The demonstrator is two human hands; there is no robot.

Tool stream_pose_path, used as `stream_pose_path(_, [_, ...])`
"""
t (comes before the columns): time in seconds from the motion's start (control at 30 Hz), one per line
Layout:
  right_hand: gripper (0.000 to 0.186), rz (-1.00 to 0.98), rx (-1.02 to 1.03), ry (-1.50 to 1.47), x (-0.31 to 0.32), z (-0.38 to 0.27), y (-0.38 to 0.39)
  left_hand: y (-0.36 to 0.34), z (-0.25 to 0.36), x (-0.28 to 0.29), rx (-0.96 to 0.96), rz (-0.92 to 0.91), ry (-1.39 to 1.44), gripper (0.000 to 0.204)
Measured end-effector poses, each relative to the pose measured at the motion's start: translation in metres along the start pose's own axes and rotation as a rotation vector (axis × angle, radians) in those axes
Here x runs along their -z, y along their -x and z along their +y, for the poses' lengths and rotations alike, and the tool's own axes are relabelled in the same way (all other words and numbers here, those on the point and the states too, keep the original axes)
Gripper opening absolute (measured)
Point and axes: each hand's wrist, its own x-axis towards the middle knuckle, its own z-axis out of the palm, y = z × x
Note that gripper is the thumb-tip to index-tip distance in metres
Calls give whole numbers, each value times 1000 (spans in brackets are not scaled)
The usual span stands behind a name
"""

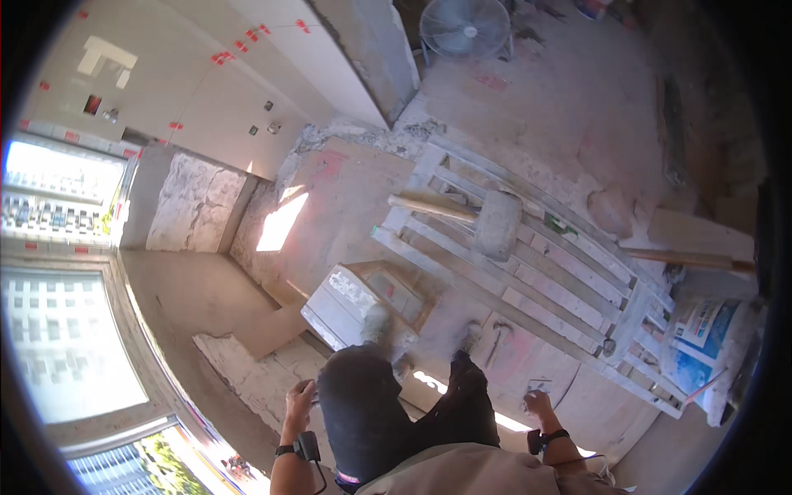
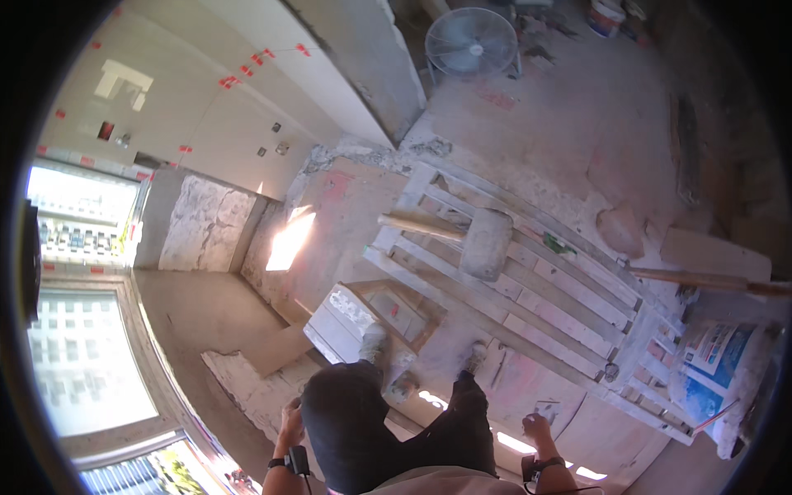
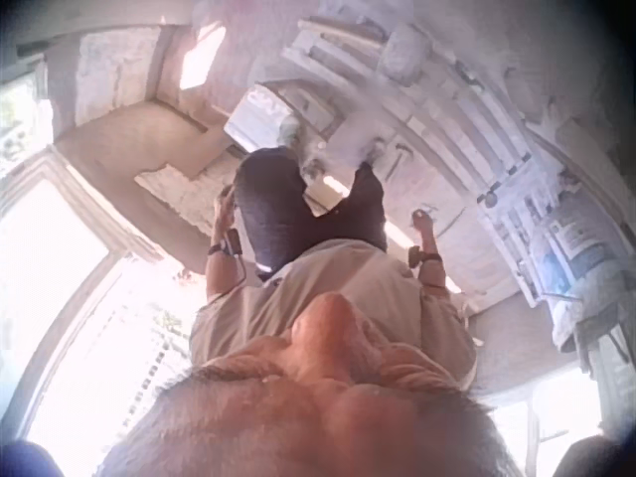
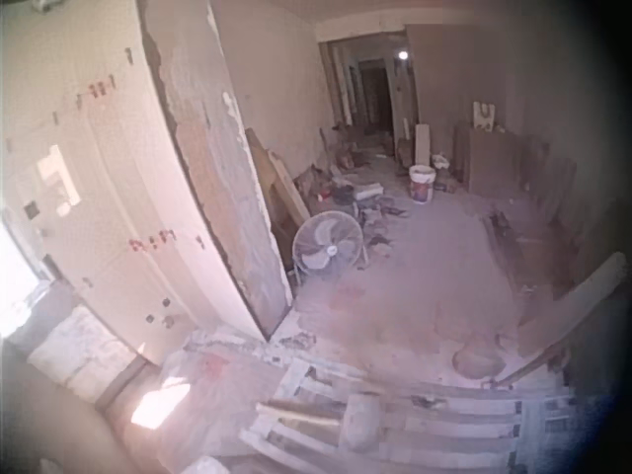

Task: Apply mortar to the back of a tile using a trowel.

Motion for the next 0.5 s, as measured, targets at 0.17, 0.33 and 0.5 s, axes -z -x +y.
stream_pose_path(0.17, [33,-52,-16,84,87,-306,-19,-9,-44,-32,64,2,168,33])
stream_pose_path(0.33, [37,-210,160,282,49,-438,-76,-63,-100,-57,189,90,110,48])
stream_pose_path(0.5, [45,-355,275,371,-42,-447,-146,-104,-137,-75,255,108,118,75])
